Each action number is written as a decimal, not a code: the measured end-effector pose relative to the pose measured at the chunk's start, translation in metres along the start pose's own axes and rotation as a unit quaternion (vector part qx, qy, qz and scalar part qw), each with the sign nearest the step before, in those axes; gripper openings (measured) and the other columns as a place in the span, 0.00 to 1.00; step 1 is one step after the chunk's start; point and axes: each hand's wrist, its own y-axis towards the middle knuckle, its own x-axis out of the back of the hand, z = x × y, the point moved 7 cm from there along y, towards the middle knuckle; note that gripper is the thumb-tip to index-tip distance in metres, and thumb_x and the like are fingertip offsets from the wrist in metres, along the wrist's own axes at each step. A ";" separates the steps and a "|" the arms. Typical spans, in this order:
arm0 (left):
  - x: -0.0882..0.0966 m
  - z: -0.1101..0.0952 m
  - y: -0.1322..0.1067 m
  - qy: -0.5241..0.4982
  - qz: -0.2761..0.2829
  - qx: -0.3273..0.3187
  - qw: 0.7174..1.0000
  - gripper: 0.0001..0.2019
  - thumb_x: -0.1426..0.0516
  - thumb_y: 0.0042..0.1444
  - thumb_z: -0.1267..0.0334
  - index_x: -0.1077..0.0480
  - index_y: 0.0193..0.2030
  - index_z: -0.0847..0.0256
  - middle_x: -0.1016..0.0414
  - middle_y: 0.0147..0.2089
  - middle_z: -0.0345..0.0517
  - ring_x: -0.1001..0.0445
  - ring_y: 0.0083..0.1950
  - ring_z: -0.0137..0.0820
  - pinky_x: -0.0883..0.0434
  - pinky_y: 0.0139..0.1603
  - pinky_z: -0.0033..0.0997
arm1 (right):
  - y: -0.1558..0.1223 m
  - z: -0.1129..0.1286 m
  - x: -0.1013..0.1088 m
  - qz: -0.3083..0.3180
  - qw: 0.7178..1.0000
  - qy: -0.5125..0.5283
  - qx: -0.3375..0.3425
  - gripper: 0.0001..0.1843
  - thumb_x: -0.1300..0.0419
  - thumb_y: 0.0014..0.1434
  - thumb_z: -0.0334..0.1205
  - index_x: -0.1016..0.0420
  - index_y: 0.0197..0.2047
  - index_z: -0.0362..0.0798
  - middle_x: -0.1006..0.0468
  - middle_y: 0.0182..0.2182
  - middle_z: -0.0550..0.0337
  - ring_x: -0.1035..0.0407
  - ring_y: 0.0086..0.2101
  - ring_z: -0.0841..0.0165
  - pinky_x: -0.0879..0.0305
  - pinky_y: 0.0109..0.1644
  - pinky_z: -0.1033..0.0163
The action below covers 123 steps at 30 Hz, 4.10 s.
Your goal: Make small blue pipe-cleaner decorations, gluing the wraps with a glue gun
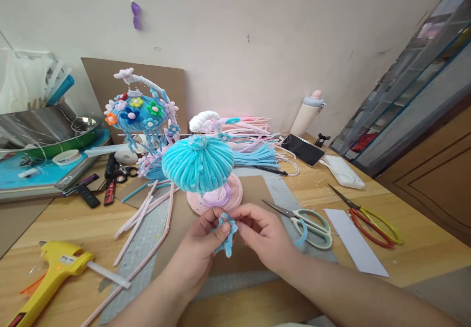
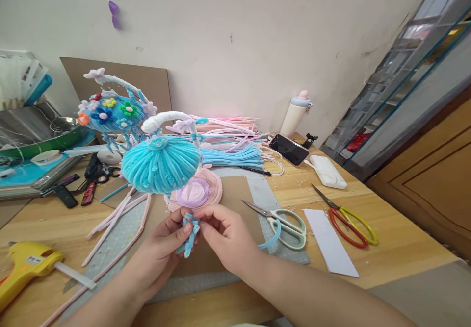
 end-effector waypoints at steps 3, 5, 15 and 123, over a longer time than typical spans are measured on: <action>-0.002 0.000 0.000 0.000 0.005 0.005 1.000 0.13 0.33 0.43 0.59 0.32 0.30 0.61 0.32 0.26 0.37 0.36 0.27 0.25 0.41 0.26 0.22 | 0.000 0.004 -0.001 0.006 0.999 0.014 0.033 0.07 0.38 0.54 0.43 0.28 0.34 0.50 0.24 0.27 0.61 0.28 0.27 0.69 0.30 0.32 0.64; -0.002 0.001 0.000 0.002 0.011 0.005 1.000 0.13 0.33 0.43 0.59 0.33 0.29 0.61 0.33 0.25 0.36 0.36 0.27 0.24 0.40 0.26 0.22 | 0.000 0.004 0.000 0.009 0.999 0.008 0.038 0.07 0.38 0.54 0.44 0.28 0.33 0.50 0.24 0.27 0.61 0.28 0.27 0.69 0.29 0.33 0.63; -0.005 0.005 -0.003 0.024 0.035 0.020 0.999 0.15 0.33 0.43 0.57 0.33 0.26 0.62 0.34 0.22 0.37 0.40 0.24 0.23 0.43 0.23 0.22 | -0.007 0.015 0.004 -0.008 0.989 -0.061 0.135 0.02 0.40 0.57 0.37 0.26 0.32 0.51 0.25 0.26 0.62 0.30 0.25 0.70 0.33 0.28 0.66; -0.008 -0.018 -0.005 0.513 0.017 -0.165 0.842 0.04 0.46 0.53 0.66 0.29 0.33 0.60 0.27 0.28 0.42 0.31 0.28 0.30 0.38 0.28 0.26 | 0.001 -0.026 0.012 0.194 0.925 0.027 -0.326 0.10 0.37 0.48 0.40 0.31 0.25 0.43 0.37 0.17 0.69 0.52 0.16 0.81 0.63 0.19 0.70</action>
